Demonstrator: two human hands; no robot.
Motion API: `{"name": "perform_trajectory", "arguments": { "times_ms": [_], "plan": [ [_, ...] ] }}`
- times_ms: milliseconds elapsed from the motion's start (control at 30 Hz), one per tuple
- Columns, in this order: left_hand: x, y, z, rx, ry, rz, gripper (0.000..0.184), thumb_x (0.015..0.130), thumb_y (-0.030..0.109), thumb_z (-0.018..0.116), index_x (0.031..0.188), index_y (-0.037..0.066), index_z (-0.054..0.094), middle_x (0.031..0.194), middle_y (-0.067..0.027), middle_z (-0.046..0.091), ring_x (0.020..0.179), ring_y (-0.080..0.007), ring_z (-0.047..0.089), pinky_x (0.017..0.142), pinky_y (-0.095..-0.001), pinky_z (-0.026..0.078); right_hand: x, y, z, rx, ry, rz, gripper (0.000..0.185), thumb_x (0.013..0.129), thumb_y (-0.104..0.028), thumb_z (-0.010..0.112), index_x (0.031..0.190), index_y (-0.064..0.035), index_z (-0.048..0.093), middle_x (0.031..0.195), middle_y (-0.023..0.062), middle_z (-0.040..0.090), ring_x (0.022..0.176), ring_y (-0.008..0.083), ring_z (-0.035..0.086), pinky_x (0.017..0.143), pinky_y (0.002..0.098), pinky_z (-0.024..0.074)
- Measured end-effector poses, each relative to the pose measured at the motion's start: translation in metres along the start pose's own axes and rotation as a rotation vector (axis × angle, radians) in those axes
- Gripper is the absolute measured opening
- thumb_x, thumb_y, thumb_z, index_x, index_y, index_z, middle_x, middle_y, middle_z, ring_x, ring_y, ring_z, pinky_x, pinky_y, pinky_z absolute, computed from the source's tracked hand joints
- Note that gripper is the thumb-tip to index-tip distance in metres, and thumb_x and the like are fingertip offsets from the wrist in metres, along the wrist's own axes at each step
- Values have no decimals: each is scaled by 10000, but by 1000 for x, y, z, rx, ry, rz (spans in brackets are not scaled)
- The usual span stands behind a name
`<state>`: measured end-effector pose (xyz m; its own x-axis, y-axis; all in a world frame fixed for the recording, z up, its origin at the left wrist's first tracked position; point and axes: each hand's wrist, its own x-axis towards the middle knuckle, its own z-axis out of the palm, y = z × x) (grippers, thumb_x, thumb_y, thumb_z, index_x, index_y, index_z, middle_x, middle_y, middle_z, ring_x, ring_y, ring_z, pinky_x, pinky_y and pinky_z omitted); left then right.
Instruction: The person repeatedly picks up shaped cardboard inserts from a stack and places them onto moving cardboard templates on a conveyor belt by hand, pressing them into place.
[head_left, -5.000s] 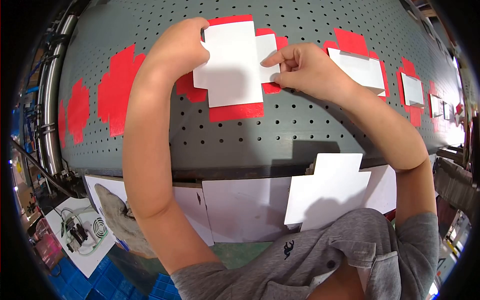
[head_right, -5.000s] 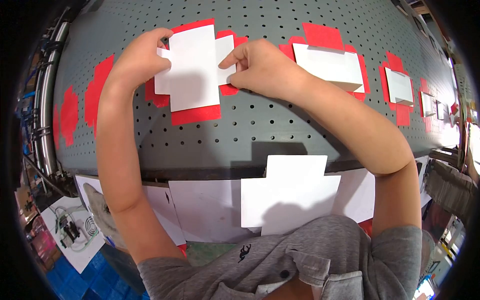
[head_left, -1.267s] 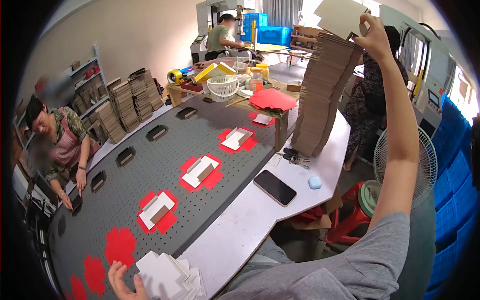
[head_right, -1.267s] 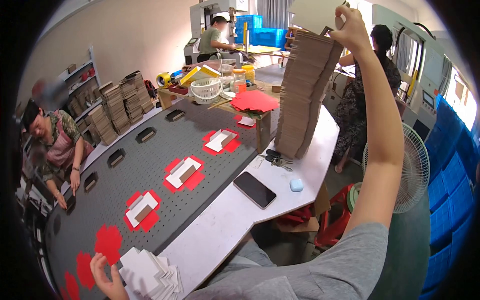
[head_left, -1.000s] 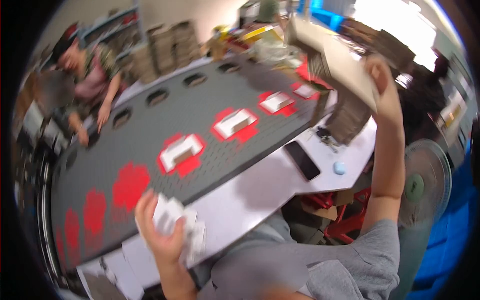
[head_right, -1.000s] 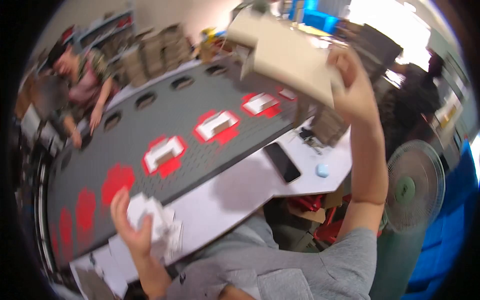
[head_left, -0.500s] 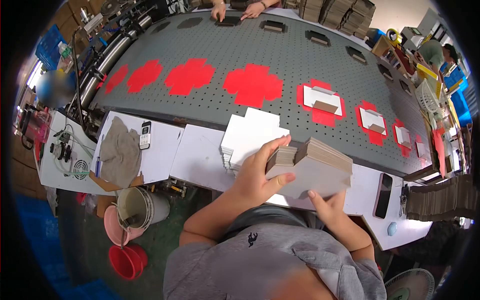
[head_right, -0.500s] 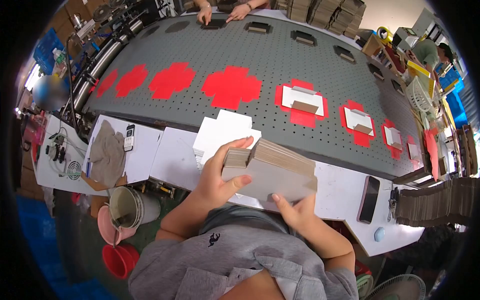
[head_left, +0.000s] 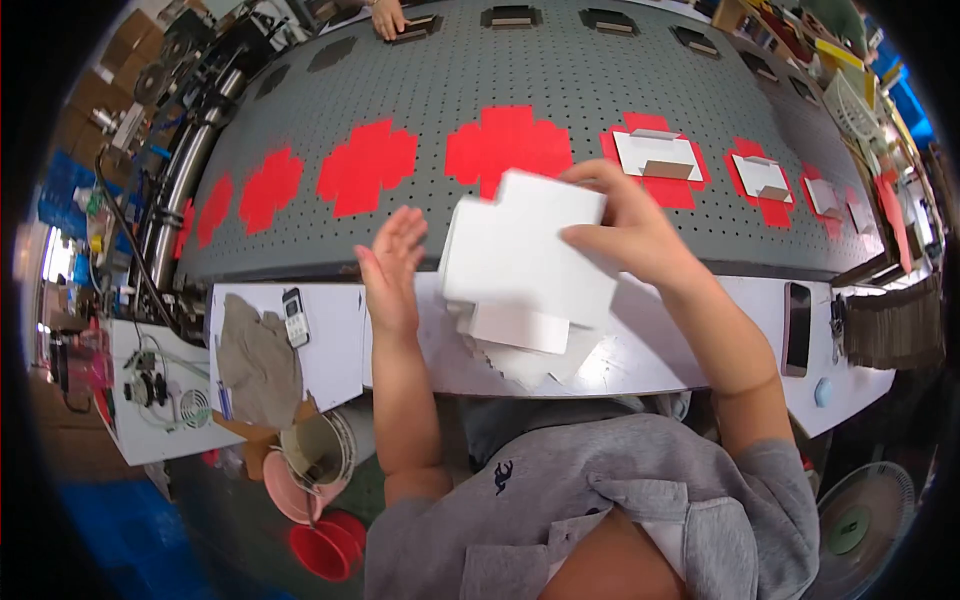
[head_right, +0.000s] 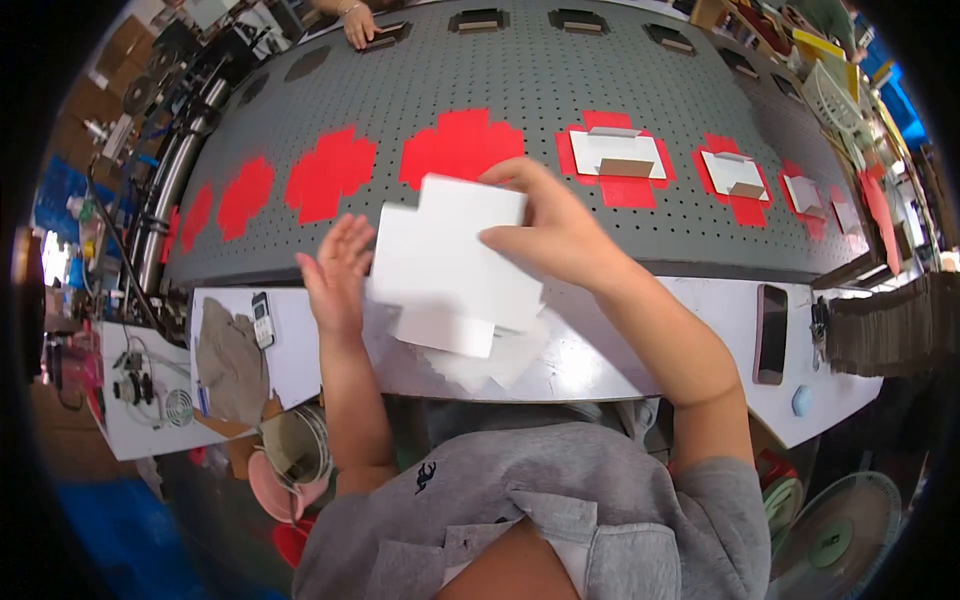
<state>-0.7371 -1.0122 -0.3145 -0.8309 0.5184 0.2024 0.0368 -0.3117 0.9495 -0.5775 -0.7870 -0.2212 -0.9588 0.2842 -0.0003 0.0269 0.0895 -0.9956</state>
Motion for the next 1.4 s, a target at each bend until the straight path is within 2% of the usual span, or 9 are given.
{"name": "perform_trajectory", "arguments": {
  "times_ms": [33, 167, 233, 467, 667, 800, 933, 1100, 1400],
  "plan": [
    [7, -7, -5, -191, -51, -207, 823, 934, 665, 223, 1412, 5, 339, 1417, -175, 398, 1290, -270, 406, 1098, -401, 244, 16, 20, 9, -60, -9, -93, 442, 764, -39, 679, 1165, -30, 495, 1060, 92, 581, 905, 150, 589, 762, 293, 500],
    [-19, -23, 28, -177, -60, -267, 742, 960, 606, 270, 1399, 14, 348, 1406, -156, 414, 1276, -267, 420, 1079, -395, 289, 29, 54, 25, -634, 114, -144, 384, 797, -34, 607, 1176, -18, 546, 1031, 58, 573, 868, 118, 560, 761, 265, 474],
    [-24, -20, 35, -231, -114, -268, 727, 951, 586, 349, 1403, 18, 311, 1378, -146, 427, 1264, -250, 424, 1051, -381, 337, 26, 52, 24, -180, 123, 118, 432, 794, -35, 603, 1222, -21, 542, 1028, 63, 593, 890, 118, 566, 786, 265, 470],
    [-55, -32, 87, -218, -220, -172, 845, 866, 608, 516, 1396, 22, 216, 1372, -121, 350, 1300, -227, 344, 1067, -374, 298, -3, 64, -30, 210, 83, 175, 427, 753, 34, 581, 1179, 0, 587, 1014, 60, 624, 922, 123, 583, 806, 275, 477],
    [-31, -39, 88, -253, -314, -335, 532, 901, 494, 531, 1149, 47, 384, 1234, -89, 379, 1269, -209, 342, 1063, -339, 242, -8, 60, -58, 319, -60, 67, 292, 704, 126, 556, 958, -9, 606, 1096, 77, 585, 994, 124, 562, 852, 274, 449],
    [67, -14, 87, 139, -675, -395, 426, 793, 141, 703, 1151, 33, 499, 1122, -55, 526, 1138, -169, 494, 950, -333, 388, 30, 63, -69, 79, -78, -59, 206, 723, 125, 566, 833, -47, 536, 1035, 51, 575, 931, 86, 539, 795, 259, 440],
    [149, -30, 94, 562, -436, -135, 316, 763, 85, 700, 1045, 8, 582, 939, -122, 654, 872, -217, 630, 786, -361, 485, 92, 77, -74, 274, 329, 181, 186, 841, -16, 619, 983, -47, 503, 843, 21, 594, 705, 61, 553, 595, 206, 445],
    [197, -63, 99, 1042, -212, 103, 318, 748, 27, 602, 1057, -42, 575, 917, -220, 653, 850, -362, 629, 742, -421, 490, 115, 97, -71, -500, 72, 189, 487, 811, -150, 700, 1244, -7, 528, 790, 63, 586, 701, 120, 543, 651, 270, 477],
    [211, -82, 116, 1185, -316, -12, 472, 707, -17, 555, 1178, -45, 551, 924, -226, 652, 860, -354, 635, 760, -418, 503, 121, 120, -88, -471, 139, 177, 396, 838, -49, 594, 1233, -23, 594, 712, 41, 557, 628, 99, 489, 604, 267, 451]
  ]
}}
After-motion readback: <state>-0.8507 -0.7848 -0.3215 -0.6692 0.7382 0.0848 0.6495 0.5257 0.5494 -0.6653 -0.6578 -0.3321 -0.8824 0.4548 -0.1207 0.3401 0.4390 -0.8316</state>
